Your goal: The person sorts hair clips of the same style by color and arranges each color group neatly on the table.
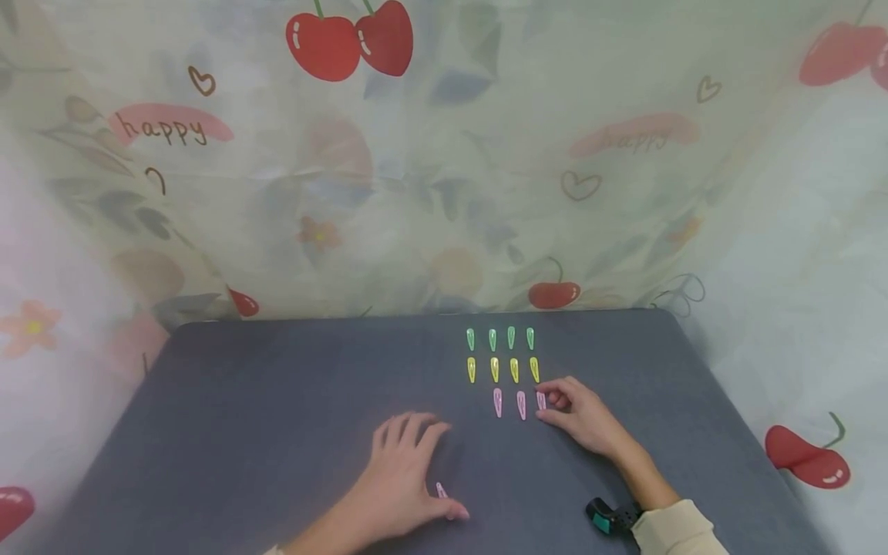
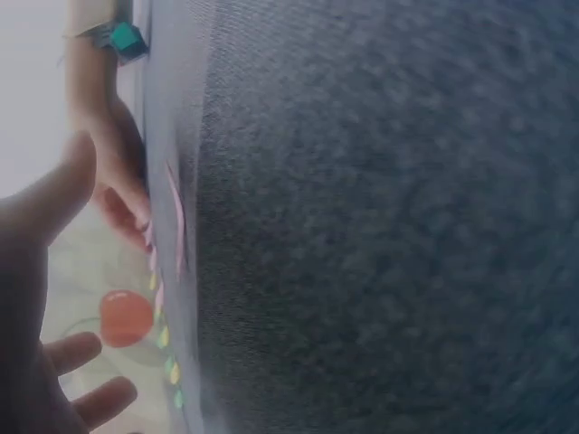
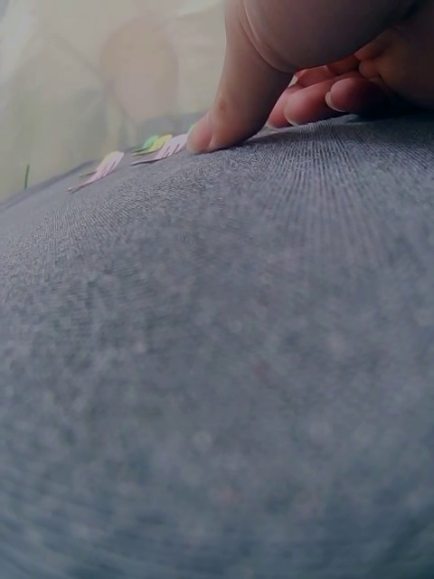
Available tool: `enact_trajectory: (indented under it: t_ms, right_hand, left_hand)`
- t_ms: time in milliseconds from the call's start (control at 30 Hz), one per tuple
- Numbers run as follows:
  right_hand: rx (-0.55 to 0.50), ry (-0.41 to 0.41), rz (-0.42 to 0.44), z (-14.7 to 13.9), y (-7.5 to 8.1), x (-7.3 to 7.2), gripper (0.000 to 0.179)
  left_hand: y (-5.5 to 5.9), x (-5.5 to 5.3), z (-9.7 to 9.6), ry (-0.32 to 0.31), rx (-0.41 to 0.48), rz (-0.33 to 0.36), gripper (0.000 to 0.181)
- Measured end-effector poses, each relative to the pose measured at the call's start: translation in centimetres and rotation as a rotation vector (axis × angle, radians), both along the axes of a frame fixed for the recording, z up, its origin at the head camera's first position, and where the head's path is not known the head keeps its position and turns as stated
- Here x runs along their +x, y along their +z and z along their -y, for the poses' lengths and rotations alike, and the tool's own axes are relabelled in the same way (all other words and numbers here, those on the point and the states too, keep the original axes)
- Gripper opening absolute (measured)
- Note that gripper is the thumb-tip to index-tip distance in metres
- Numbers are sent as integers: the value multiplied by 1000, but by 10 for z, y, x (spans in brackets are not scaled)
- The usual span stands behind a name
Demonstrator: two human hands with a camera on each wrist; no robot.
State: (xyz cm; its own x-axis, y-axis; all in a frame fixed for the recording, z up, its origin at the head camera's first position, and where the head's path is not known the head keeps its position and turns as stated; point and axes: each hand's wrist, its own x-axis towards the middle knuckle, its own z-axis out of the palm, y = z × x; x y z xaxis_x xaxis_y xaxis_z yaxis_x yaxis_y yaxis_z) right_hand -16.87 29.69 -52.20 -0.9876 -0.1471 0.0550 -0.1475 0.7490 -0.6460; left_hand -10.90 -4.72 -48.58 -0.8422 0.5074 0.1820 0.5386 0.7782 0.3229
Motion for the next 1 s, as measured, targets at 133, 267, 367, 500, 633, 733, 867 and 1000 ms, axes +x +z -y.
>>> enact_trajectory:
  t_ms: [133,267,367,500,633,733,867,1000]
  right_hand:
    - [6,-4,-5,-1,0,0,37]
    - [6,-4,-3,-1,0,0,37]
    - [3,-4,-5,0,1,1,37]
    - [2,-4,-6,1,0,1,36]
    - [-1,-1,-6,2,1,0,36]
    - [-6,-3,-3,2,1,0,36]
    - [-5,-8,0,2,1,0,36]
    - [-2,-11,1,2,1,1,36]
  left_hand:
    - [0,1,-1,4,9,39,99]
    - [-1,1,-1,-22,33,100,86]
    - [-1,0,0,-49,59,143,75]
    - [-1,-2,2,-77,81,169,63]
    - [0,-3,4,-98,89,198,51]
    - [-1,-4,5,-111,89,207,44]
    - [-4,-5,6,-129,96,205,37]
    - [-6,-7,6,-152,90,225,27]
